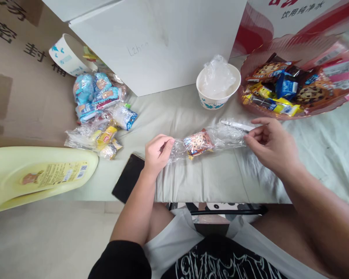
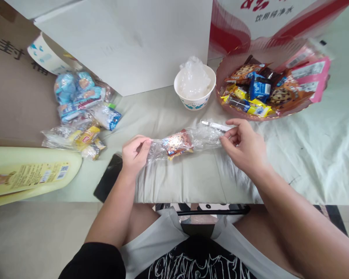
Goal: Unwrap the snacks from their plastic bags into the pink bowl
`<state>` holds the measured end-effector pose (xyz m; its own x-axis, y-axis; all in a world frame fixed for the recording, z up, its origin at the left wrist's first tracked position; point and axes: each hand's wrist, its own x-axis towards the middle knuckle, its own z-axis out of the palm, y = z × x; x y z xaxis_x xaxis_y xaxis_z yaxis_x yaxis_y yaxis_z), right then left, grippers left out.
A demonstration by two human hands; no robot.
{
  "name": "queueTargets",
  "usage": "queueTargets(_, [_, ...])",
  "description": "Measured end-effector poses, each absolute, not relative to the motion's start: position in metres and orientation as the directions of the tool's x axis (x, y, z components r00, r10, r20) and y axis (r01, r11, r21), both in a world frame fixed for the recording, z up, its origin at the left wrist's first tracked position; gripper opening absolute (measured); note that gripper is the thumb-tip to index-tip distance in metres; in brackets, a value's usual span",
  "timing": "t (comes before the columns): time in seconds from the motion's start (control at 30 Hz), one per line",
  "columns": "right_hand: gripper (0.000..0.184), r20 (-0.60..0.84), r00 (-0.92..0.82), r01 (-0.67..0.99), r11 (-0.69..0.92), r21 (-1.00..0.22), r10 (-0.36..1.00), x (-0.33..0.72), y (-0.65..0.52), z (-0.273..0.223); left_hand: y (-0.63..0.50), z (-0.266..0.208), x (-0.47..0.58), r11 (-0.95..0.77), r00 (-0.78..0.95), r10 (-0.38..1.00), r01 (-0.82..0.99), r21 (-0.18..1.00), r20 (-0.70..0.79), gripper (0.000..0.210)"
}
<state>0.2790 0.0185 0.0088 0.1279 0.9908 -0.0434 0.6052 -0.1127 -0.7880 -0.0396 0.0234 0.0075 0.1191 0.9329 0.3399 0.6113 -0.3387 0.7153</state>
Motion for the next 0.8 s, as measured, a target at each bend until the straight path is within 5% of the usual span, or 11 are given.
queueTargets(0.2, [0.022, 0.051, 0.152, 0.629, -0.056, -0.776, 0.987, 0.277, 0.017, 0.014, 0.020, 0.004, -0.041, -0.257, -0.043, 0.928, 0.645, 0.720, 0.370, 0.041])
queueTargets(0.37, [0.019, 0.131, 0.132, 0.634, 0.018, -0.773, 0.983, 0.278, 0.016, 0.010, 0.026, -0.003, -0.043, -0.082, -0.204, 0.951, 0.557, 0.826, 0.232, 0.039])
queueTargets(0.6, [0.015, 0.237, 0.121, 0.689, 0.091, -0.719, 0.964, 0.277, 0.018, 0.012, 0.027, -0.007, -0.038, -0.137, 0.076, 0.990, 0.586, 0.799, 0.115, 0.037])
queueTargets(0.7, [0.011, 0.309, 0.104, 0.716, 0.144, -0.683, 0.945, 0.275, 0.017, 0.015, 0.026, -0.006, -0.034, -0.081, 0.049, 0.997, 0.532, 0.843, 0.064, 0.022])
queueTargets(0.8, [0.006, 0.332, 0.056, 0.703, 0.199, -0.682, 0.942, 0.272, 0.014, 0.015, 0.027, -0.006, -0.033, -0.042, -0.035, 0.998, 0.368, 0.929, 0.059, 0.032])
